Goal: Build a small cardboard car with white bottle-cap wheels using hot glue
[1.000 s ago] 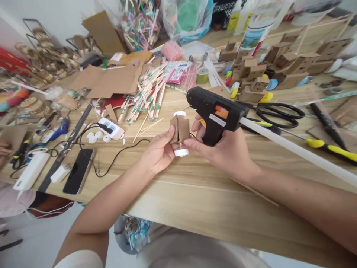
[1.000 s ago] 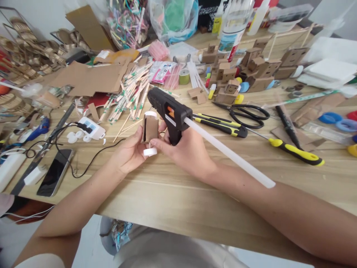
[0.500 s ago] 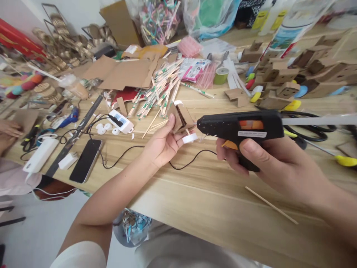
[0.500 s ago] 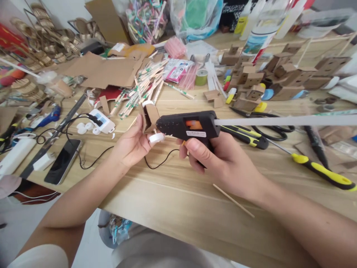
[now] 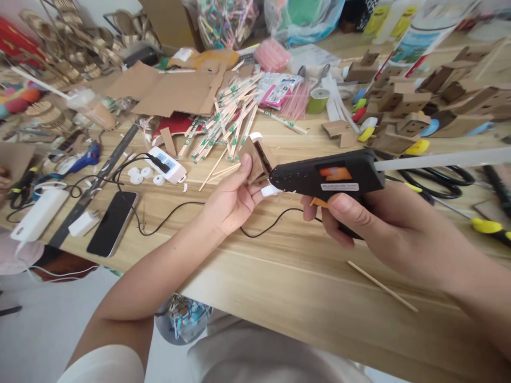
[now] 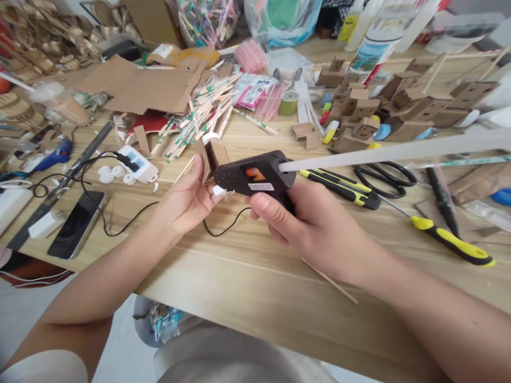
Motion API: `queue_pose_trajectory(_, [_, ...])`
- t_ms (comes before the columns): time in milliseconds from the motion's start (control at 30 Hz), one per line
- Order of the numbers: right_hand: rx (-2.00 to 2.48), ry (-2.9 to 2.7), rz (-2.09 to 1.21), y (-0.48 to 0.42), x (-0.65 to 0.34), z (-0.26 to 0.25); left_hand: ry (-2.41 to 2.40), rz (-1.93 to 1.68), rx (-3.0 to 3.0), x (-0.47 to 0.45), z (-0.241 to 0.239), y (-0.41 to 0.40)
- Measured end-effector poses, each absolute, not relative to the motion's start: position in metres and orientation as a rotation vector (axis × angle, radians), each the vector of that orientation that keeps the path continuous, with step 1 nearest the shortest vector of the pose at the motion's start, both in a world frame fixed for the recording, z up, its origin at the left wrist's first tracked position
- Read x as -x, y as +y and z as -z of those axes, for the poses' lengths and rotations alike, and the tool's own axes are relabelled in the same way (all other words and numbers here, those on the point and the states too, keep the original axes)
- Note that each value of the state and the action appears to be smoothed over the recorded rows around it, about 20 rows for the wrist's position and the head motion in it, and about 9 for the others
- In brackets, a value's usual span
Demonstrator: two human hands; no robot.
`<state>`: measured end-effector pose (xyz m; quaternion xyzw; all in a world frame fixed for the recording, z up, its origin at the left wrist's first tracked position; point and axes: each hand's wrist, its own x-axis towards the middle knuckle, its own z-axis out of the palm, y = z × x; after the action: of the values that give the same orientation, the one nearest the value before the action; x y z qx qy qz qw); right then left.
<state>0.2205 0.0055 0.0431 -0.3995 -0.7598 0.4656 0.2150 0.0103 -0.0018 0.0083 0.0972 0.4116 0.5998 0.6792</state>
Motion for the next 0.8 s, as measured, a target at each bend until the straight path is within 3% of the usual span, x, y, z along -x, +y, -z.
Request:
queue_pose_trajectory(400, [1.153,-2.17,-1.306,0.011,-0.217,-0.053,0.933,-1.366,-0.297,-0.012,-0.002,-0.003])
queue_pose_trajectory(800, [1.166,-2.314,-0.958,0.008,-0.221,-0.05,0.906,-1.324,-0.313,-0.012,0.003,-0.003])
